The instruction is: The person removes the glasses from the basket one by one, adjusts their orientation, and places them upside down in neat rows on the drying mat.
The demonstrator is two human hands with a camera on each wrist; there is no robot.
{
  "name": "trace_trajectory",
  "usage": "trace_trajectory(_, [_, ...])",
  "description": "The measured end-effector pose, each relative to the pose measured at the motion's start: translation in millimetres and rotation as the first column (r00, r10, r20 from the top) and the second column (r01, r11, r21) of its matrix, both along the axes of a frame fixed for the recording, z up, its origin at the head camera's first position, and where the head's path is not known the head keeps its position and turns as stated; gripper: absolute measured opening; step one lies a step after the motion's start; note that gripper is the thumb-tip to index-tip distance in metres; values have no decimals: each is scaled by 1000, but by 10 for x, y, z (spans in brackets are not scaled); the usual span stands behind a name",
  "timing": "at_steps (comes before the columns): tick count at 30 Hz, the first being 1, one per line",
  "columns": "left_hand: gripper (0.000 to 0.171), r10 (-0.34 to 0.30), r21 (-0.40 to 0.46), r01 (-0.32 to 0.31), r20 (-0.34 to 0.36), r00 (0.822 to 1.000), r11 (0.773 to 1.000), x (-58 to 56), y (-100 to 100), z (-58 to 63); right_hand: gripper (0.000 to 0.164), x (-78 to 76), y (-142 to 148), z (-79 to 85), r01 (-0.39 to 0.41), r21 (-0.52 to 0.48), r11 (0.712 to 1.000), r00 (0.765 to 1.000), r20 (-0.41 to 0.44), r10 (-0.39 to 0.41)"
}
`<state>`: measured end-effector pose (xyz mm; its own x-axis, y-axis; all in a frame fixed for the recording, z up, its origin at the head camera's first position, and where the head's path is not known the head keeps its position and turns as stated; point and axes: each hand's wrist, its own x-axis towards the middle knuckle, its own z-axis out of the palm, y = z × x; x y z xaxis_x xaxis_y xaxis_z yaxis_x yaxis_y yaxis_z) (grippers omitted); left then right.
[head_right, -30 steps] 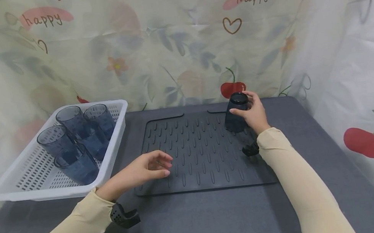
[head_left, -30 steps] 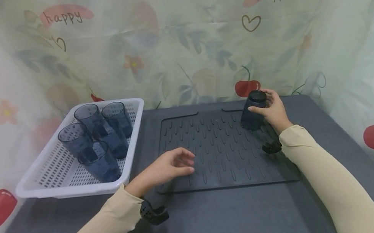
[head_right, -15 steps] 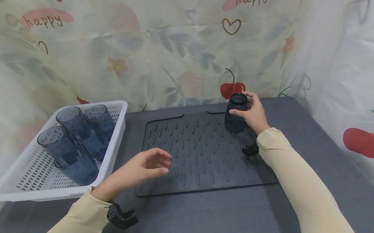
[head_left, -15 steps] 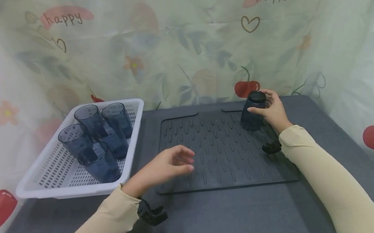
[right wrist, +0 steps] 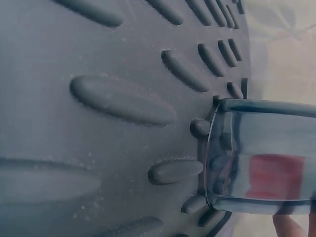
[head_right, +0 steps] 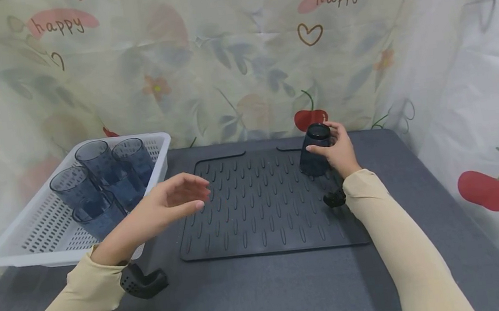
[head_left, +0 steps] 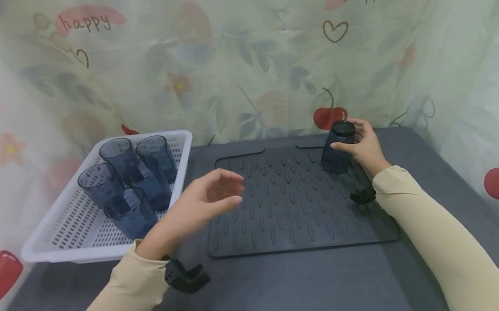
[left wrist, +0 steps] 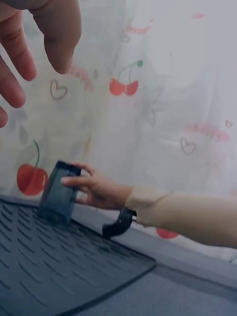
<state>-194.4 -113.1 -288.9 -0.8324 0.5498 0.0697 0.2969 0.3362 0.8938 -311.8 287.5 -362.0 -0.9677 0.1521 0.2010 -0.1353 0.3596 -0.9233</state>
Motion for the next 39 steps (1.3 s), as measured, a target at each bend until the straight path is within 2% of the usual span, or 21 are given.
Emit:
trace_trajectory(4, [35, 76, 49, -74, -55, 996, 996, 20, -106, 118, 86, -7, -8, -8, 0, 9, 1000, 1000, -2, 0])
trace_trajectory(8, [31, 157, 133, -143, -102, 982, 981, 45, -228, 198, 86, -12, -7, -17, 1, 16, 1000, 1000, -13, -1])
trace_trajectory(11, [30, 221, 200, -192, -138, 965, 961, 69, -320, 229, 85, -11, -8, -22, 8, 18, 1000, 1000, -13, -8])
trace_trajectory(14, [27, 302, 254, -251, -185, 935, 934, 88, -403, 244, 85, -11, -11, -27, 11, 10, 1000, 1000, -10, -11])
trace_trajectory(18, [24, 407, 357, -319, -207, 890, 878, 108, -505, 248, 83, -8, -14, -31, 7, -8, 1000, 1000, -11, -8])
trace_trajectory(22, [23, 491, 442, -369, -199, 848, 817, 144, -606, 259, 83, -4, -13, -32, 10, -10, 1000, 1000, -8, -10])
trace_trajectory(26, [24, 539, 512, -394, -168, 825, 763, 169, -721, 259, 83, -8, -11, -38, 15, -4, 1000, 1000, -6, -15])
trace_trajectory(31, [22, 590, 605, -421, -102, 801, 676, 163, -834, 215, 83, -5, -12, -32, 14, 2, 1000, 1000, -8, -14])
trace_trajectory(36, [21, 653, 646, -476, -46, 756, 597, 163, -919, 141, 84, -2, -9, -31, 8, 2, 1000, 1000, -10, -8])
trace_trajectory(39, [21, 687, 652, -506, -33, 726, 565, 162, -976, 83, 84, 0, -11, -33, 6, -1, 1000, 1000, -8, -6])
